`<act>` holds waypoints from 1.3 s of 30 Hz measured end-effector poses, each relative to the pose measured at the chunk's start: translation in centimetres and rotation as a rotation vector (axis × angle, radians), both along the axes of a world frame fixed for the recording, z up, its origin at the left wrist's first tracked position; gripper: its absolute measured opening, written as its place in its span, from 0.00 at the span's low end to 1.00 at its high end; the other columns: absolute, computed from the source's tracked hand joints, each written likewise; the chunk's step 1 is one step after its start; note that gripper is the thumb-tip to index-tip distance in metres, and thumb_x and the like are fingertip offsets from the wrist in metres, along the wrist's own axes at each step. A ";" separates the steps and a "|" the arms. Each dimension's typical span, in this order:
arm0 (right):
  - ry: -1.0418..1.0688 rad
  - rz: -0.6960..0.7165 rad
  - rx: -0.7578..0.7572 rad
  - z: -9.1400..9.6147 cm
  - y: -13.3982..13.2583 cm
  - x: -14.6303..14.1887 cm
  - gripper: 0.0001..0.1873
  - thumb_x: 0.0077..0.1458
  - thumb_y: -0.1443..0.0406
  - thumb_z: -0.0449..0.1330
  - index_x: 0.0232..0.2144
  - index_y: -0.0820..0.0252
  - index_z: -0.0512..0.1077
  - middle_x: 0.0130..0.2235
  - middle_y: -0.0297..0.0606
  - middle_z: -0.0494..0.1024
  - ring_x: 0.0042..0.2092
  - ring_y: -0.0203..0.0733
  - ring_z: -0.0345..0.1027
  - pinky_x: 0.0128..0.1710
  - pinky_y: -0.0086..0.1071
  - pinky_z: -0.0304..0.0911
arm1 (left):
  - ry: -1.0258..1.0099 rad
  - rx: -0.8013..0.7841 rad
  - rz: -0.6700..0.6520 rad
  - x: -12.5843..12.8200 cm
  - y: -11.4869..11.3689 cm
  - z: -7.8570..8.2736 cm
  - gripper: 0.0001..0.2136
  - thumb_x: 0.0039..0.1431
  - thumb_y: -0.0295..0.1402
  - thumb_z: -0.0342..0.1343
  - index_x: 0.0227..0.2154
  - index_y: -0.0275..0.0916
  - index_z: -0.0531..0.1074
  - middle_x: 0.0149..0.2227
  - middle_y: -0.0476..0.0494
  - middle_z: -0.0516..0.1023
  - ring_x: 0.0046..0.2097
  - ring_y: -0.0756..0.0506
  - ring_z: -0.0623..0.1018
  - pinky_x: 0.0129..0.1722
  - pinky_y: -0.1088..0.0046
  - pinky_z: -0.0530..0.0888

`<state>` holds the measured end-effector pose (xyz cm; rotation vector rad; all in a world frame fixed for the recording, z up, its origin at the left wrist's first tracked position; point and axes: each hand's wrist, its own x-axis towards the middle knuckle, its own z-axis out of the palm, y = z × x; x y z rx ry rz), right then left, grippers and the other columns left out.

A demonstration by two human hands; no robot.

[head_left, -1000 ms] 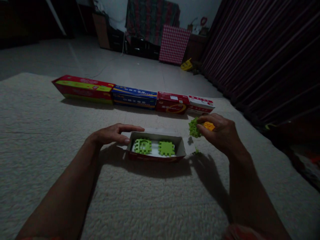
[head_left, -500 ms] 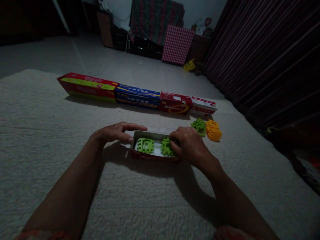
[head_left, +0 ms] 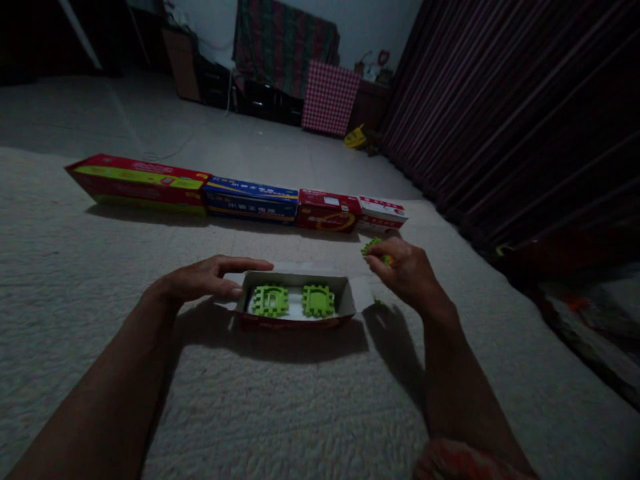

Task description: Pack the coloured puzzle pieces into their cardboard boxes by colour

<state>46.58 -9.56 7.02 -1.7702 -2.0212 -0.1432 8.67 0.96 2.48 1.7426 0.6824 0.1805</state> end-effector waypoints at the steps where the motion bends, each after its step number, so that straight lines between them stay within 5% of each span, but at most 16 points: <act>1: 0.023 -0.082 0.054 -0.4 0.4 2.0 0.11 0.57 0.65 0.58 0.35 0.57 0.81 0.38 0.42 0.82 0.41 0.46 0.75 0.45 0.40 0.67 | 0.001 -0.013 0.011 0.0 0.0 0.0 0.36 0.51 0.44 0.66 0.65 0.47 0.69 0.65 0.44 0.72 0.63 0.30 0.72 0.62 0.55 0.68; 4: 0.043 -0.320 0.124 -2.1 1.6 7.3 0.12 0.54 0.66 0.57 0.34 0.59 0.82 0.38 0.44 0.83 0.40 0.47 0.75 0.46 0.41 0.68 | -0.004 -0.029 0.017 0.0 -0.1 0.1 0.35 0.53 0.44 0.66 0.65 0.45 0.68 0.66 0.46 0.71 0.64 0.31 0.71 0.63 0.58 0.66; 7: 0.034 -0.408 0.086 -4.3 2.3 9.6 0.14 0.53 0.67 0.57 0.38 0.61 0.82 0.41 0.46 0.82 0.42 0.47 0.73 0.47 0.42 0.67 | 0.004 -0.044 0.005 0.0 -0.1 0.2 0.36 0.53 0.44 0.67 0.65 0.45 0.67 0.65 0.46 0.72 0.63 0.31 0.71 0.63 0.58 0.66; 13: -0.034 -0.366 0.021 -7.3 3.0 7.7 0.18 0.56 0.68 0.57 0.47 0.60 0.80 0.49 0.50 0.77 0.51 0.52 0.68 0.55 0.46 0.59 | 0.037 -0.089 -0.007 -0.1 0.1 -0.1 0.39 0.53 0.46 0.66 0.68 0.47 0.64 0.62 0.43 0.75 0.62 0.32 0.74 0.61 0.57 0.68; 24: -0.112 -0.312 0.000 -8.8 3.7 7.3 0.14 0.58 0.69 0.58 0.44 0.60 0.79 0.50 0.50 0.76 0.54 0.54 0.64 0.57 0.48 0.53 | 0.024 -0.115 0.001 -0.3 0.1 -0.1 0.36 0.55 0.43 0.66 0.67 0.48 0.65 0.63 0.47 0.74 0.64 0.32 0.72 0.64 0.58 0.65; 32: -0.045 -0.319 0.055 -4.3 3.0 6.1 0.12 0.54 0.68 0.60 0.40 0.59 0.81 0.43 0.47 0.81 0.46 0.53 0.72 0.50 0.46 0.62 | 0.032 0.011 0.011 0.1 0.0 0.4 0.37 0.49 0.46 0.67 0.64 0.46 0.70 0.63 0.41 0.74 0.62 0.29 0.73 0.61 0.56 0.70; 39: 0.152 0.061 0.209 1.9 0.2 -1.8 0.06 0.57 0.65 0.62 0.37 0.56 0.78 0.39 0.39 0.82 0.41 0.46 0.76 0.44 0.39 0.67 | 0.004 -0.014 0.040 0.2 -0.3 0.3 0.37 0.46 0.45 0.68 0.63 0.46 0.71 0.62 0.41 0.76 0.62 0.29 0.73 0.60 0.55 0.71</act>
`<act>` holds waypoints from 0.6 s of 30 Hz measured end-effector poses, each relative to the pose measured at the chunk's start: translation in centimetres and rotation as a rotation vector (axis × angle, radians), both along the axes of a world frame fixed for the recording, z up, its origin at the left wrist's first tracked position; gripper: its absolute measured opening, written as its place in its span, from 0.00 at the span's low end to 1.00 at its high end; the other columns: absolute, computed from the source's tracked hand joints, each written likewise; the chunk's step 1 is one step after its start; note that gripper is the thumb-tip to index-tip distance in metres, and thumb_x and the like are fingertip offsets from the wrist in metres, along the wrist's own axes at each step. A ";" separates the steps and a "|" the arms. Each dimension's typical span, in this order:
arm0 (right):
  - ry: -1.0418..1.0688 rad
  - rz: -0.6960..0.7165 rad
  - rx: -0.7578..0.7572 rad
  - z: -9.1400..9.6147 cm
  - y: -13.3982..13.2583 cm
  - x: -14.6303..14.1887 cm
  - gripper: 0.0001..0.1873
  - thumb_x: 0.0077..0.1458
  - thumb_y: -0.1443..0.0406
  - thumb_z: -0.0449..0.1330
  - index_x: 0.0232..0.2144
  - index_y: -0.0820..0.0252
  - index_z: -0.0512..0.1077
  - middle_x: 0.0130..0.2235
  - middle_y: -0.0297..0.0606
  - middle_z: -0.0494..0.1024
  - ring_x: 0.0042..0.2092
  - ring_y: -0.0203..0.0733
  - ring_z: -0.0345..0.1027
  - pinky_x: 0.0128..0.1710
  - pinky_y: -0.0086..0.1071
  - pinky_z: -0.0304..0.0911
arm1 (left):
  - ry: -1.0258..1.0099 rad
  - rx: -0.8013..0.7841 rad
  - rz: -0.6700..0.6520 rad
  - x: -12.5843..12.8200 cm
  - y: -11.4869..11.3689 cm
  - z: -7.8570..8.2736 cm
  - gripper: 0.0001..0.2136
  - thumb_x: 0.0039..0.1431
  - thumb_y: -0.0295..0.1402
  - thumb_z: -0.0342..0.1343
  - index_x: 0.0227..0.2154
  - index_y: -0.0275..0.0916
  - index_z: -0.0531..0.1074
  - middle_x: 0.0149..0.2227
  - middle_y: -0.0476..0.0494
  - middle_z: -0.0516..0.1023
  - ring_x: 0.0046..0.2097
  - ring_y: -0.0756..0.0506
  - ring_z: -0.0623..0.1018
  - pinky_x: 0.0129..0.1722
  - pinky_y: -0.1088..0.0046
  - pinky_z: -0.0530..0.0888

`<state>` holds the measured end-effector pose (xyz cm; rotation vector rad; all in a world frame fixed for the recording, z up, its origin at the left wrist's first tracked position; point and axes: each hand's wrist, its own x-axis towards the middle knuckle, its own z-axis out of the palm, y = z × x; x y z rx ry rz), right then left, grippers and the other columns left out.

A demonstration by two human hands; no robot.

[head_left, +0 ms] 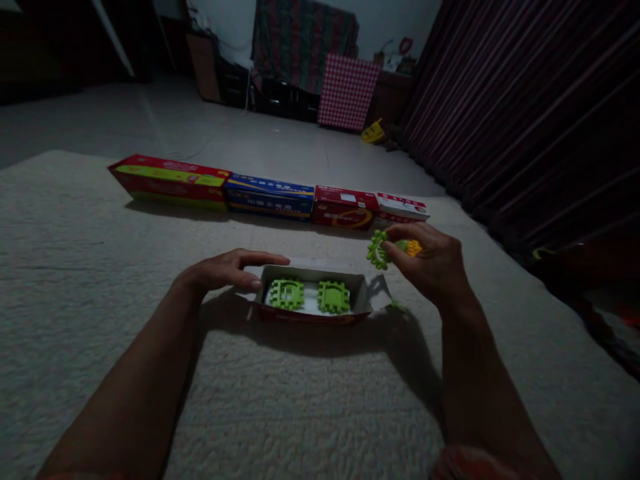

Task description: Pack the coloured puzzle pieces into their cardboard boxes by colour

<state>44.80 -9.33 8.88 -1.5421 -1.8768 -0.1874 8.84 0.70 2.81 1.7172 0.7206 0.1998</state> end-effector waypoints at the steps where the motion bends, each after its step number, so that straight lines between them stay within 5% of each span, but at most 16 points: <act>1: -0.003 0.061 -0.021 0.4 -0.3 -1.7 0.05 0.57 0.65 0.62 0.37 0.56 0.78 0.38 0.39 0.82 0.40 0.45 0.76 0.43 0.38 0.67 | -0.014 -0.008 0.005 0.0 0.0 0.0 0.37 0.46 0.45 0.68 0.62 0.46 0.72 0.63 0.40 0.75 0.62 0.29 0.73 0.60 0.55 0.70; 8: -0.299 0.252 -0.306 -0.5 0.0 -10.9 0.04 0.59 0.68 0.63 0.38 0.60 0.78 0.37 0.41 0.81 0.39 0.44 0.71 0.41 0.37 0.61 | -0.110 -0.034 -0.013 -0.1 0.4 -0.8 0.36 0.45 0.41 0.70 0.60 0.44 0.73 0.62 0.41 0.76 0.64 0.31 0.72 0.64 0.52 0.66; 18: -0.504 0.209 -0.388 -0.9 -0.4 -14.3 0.10 0.65 0.69 0.56 0.37 0.61 0.78 0.36 0.45 0.80 0.38 0.46 0.70 0.39 0.39 0.56 | -0.179 0.022 -0.040 -0.4 0.9 -1.9 0.32 0.48 0.39 0.70 0.59 0.45 0.75 0.62 0.43 0.76 0.65 0.33 0.71 0.67 0.54 0.63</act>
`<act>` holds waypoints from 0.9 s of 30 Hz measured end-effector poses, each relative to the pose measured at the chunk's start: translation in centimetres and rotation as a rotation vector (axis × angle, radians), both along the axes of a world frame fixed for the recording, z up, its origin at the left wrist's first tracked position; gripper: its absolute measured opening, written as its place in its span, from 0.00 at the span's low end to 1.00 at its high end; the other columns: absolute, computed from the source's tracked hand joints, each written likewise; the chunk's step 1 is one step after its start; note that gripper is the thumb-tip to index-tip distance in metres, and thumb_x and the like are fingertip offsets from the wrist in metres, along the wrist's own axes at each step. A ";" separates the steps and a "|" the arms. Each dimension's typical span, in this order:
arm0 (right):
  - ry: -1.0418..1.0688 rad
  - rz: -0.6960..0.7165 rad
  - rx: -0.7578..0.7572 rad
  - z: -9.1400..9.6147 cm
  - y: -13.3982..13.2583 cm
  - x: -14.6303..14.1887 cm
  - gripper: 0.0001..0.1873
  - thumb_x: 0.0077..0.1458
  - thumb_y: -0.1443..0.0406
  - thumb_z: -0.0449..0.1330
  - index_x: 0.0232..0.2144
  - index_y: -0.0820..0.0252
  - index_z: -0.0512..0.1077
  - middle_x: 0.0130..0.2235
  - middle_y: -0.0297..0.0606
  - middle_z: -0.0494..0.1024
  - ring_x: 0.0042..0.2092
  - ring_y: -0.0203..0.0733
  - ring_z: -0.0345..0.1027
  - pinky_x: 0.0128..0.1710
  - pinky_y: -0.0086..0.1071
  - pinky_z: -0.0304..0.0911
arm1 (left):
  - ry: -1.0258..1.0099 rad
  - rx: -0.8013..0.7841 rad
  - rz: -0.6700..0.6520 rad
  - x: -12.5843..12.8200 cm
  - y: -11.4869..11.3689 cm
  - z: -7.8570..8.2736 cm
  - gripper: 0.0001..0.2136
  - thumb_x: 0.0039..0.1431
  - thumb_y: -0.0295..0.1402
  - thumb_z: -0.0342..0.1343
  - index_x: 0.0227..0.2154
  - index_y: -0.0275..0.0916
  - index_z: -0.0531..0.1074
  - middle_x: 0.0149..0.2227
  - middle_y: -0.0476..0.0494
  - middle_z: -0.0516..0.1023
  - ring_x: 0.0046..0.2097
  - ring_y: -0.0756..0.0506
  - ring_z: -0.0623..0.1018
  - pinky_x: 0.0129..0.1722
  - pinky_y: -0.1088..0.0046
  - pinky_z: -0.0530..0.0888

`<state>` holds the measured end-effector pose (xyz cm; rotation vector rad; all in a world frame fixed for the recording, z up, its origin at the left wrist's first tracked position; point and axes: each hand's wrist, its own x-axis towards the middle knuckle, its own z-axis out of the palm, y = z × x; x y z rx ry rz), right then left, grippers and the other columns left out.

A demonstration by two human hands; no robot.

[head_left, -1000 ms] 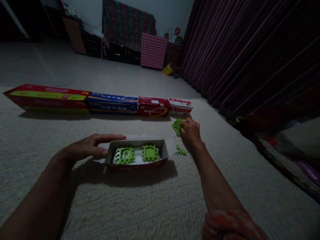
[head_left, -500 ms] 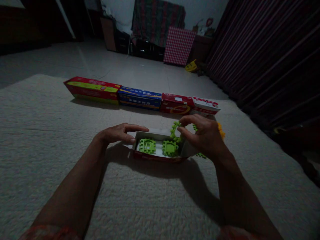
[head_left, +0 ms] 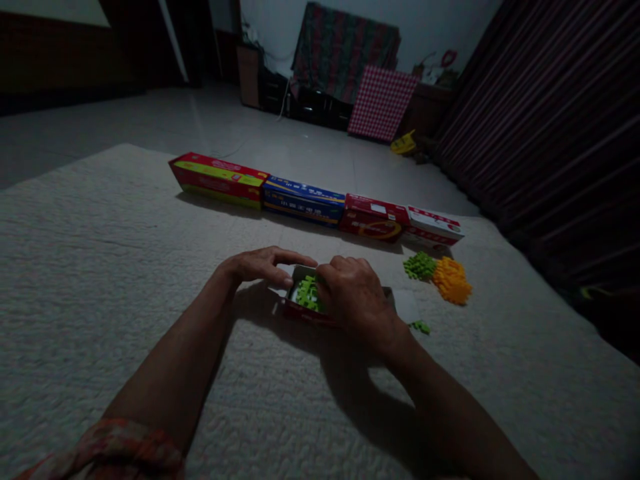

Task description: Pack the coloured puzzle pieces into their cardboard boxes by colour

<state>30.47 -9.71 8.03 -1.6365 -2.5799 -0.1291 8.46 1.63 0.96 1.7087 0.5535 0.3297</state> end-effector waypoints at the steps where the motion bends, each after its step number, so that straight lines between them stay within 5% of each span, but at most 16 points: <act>1: -0.001 -0.006 -0.011 -0.1 0.0 -0.1 0.10 0.66 0.69 0.56 0.38 0.61 0.78 0.36 0.45 0.80 0.38 0.46 0.70 0.39 0.39 0.57 | -0.001 0.004 -0.002 0.0 0.0 0.0 0.32 0.48 0.39 0.71 0.59 0.46 0.75 0.62 0.44 0.76 0.65 0.33 0.71 0.67 0.53 0.63; 6: 0.079 0.001 0.021 -0.3 -0.1 0.3 0.07 0.63 0.66 0.60 0.42 0.61 0.77 0.40 0.46 0.79 0.41 0.48 0.70 0.40 0.39 0.59 | 0.012 0.003 0.005 0.0 -0.1 0.1 0.32 0.48 0.40 0.71 0.59 0.46 0.75 0.62 0.44 0.77 0.64 0.33 0.71 0.66 0.52 0.63; 10: 0.213 -0.017 0.149 0.1 0.4 3.3 0.07 0.62 0.67 0.60 0.41 0.61 0.78 0.40 0.45 0.79 0.41 0.47 0.72 0.42 0.39 0.62 | 0.040 -0.057 0.024 0.0 -0.2 0.3 0.36 0.47 0.41 0.71 0.61 0.42 0.73 0.61 0.41 0.77 0.62 0.31 0.74 0.63 0.54 0.68; 15: 0.342 -0.175 0.371 0.5 2.1 11.6 0.08 0.60 0.65 0.59 0.34 0.58 0.79 0.36 0.41 0.81 0.38 0.46 0.74 0.41 0.38 0.66 | 0.072 -0.047 0.018 0.2 -0.4 0.8 0.37 0.44 0.42 0.71 0.61 0.43 0.73 0.64 0.40 0.74 0.64 0.30 0.71 0.65 0.52 0.65; 19: 0.347 -0.454 0.478 -0.4 2.9 19.9 0.10 0.57 0.64 0.58 0.34 0.56 0.81 0.37 0.40 0.83 0.39 0.48 0.76 0.44 0.41 0.69 | 0.149 -0.026 0.020 0.3 -0.6 1.3 0.37 0.48 0.44 0.68 0.64 0.45 0.70 0.67 0.41 0.70 0.66 0.29 0.69 0.65 0.52 0.64; 23: 0.266 -0.702 0.409 -2.6 3.2 25.2 0.14 0.56 0.65 0.56 0.37 0.58 0.82 0.40 0.44 0.84 0.43 0.50 0.77 0.47 0.40 0.68 | 0.183 -0.043 0.000 0.3 -0.6 1.4 0.39 0.48 0.47 0.66 0.66 0.47 0.68 0.64 0.43 0.74 0.64 0.28 0.72 0.63 0.52 0.68; 27: 0.164 -0.756 0.215 -4.7 4.2 25.9 0.16 0.58 0.65 0.56 0.42 0.57 0.82 0.46 0.44 0.84 0.46 0.49 0.77 0.48 0.38 0.67 | 0.189 -0.026 -0.033 0.3 -0.5 1.4 0.41 0.49 0.50 0.65 0.67 0.47 0.66 0.62 0.43 0.76 0.62 0.28 0.73 0.62 0.52 0.70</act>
